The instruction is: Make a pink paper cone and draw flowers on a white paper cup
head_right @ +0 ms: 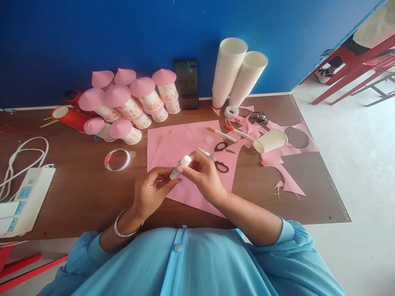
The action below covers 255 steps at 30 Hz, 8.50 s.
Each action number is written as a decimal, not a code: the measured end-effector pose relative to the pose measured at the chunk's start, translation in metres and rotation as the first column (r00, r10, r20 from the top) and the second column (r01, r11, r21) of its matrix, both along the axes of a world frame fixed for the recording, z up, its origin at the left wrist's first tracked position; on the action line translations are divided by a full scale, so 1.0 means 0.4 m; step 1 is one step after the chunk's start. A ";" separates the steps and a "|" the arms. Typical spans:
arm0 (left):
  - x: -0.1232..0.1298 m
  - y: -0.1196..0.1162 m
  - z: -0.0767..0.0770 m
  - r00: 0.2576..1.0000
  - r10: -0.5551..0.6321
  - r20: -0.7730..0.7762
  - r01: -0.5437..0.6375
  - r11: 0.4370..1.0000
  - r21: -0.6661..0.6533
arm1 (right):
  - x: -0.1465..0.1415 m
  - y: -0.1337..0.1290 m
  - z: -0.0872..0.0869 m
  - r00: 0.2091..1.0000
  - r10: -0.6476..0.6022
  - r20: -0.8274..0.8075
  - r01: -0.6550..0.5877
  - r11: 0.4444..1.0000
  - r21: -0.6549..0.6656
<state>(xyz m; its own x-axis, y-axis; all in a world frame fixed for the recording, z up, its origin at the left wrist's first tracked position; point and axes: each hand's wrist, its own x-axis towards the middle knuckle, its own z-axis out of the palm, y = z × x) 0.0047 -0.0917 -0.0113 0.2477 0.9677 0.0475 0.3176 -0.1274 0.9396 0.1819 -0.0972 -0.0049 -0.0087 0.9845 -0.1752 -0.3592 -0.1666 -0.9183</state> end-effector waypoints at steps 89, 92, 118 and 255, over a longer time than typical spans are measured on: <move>-0.139 0.171 -0.117 0.751 -0.169 -0.638 0.527 0.735 0.427 | 0.032 0.064 -0.048 0.476 -0.083 0.876 -0.283 0.928 0.242; -0.143 0.166 -0.126 0.752 -0.188 -0.631 0.520 0.758 0.394 | 0.019 0.069 -0.056 0.404 -0.060 0.913 -0.359 0.908 0.218; -0.146 0.176 -0.148 0.765 -0.266 -0.586 0.510 0.806 0.300 | -0.020 0.092 -0.048 0.062 -0.028 0.998 -0.620 0.782 0.060; -0.146 0.182 -0.145 0.771 -0.288 -0.568 0.499 0.828 0.257 | -0.007 0.093 -0.010 0.078 -0.033 0.996 -0.589 0.805 0.073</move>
<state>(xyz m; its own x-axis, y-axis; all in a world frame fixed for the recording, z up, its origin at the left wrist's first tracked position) -0.0536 -0.0187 -0.0694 0.6926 0.7067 0.1447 0.5536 -0.6493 0.5215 0.1792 -0.0600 -0.0090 -0.4396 0.8965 0.0552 0.8087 0.4218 -0.4099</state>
